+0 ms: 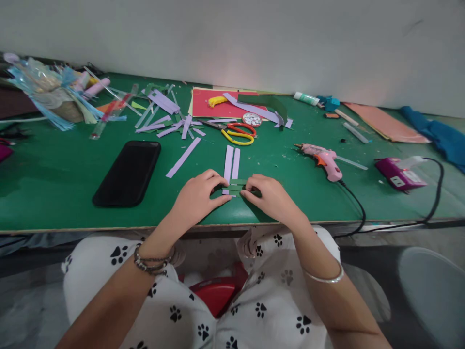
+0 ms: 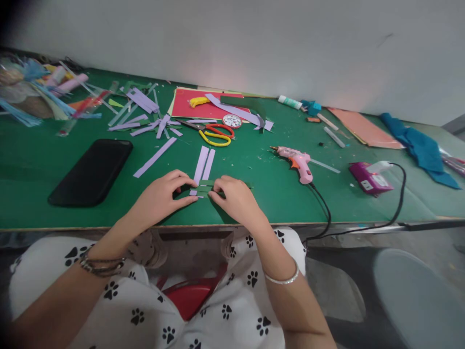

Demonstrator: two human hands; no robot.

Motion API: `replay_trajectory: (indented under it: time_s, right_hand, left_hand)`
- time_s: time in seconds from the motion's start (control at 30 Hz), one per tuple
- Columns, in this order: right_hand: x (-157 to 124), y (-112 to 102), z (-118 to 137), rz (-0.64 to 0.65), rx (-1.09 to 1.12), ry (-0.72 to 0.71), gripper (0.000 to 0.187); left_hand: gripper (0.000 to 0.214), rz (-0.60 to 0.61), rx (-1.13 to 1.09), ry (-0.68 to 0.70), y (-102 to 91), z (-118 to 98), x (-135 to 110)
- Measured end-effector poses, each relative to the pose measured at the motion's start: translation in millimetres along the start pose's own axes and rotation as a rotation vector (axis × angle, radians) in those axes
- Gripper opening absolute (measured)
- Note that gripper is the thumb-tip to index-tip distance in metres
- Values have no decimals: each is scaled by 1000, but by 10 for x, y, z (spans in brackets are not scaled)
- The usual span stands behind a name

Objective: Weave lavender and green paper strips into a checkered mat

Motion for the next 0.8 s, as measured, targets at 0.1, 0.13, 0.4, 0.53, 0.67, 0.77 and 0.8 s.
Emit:
replay_trajectory:
  time_s: [0.1, 0.13, 0.4, 0.53, 0.67, 0.77, 0.8]
  right_hand:
    - [0, 4, 0, 9, 1, -7, 17]
    - [0, 6, 1, 12, 0, -8, 17]
    - [3, 10, -5, 13, 6, -4, 19]
    - [1, 8, -1, 9, -5, 6, 19]
    - [-8, -43, -59, -24, -43, 39, 20]
    - [-32, -165, -71, -144, -124, 35, 17]
    - [-47, -213, -47, -202, -149, 20, 14]
  left_hand:
    - [19, 8, -8, 23, -9, 11, -4]
    - [19, 7, 9, 20, -12, 18, -5]
    - [19, -18, 127, -1, -15, -18, 8]
    - [17, -11, 147, -18, -18, -15, 12]
    - [18, -3, 178, 5, -10, -30, 31]
    - [18, -1, 207, 49, 1, -49, 45]
    - [18, -1, 216, 68, 3, -58, 49]
Point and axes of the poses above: each hand's wrist, its own x-axis towards the middle knuckle, its own y-axis out of the palm, z = x × y, the point moved 10 cm from there along x, towards the middle knuckle, and after that the axes turned 14 degrees about y, right-handed, at the moved point
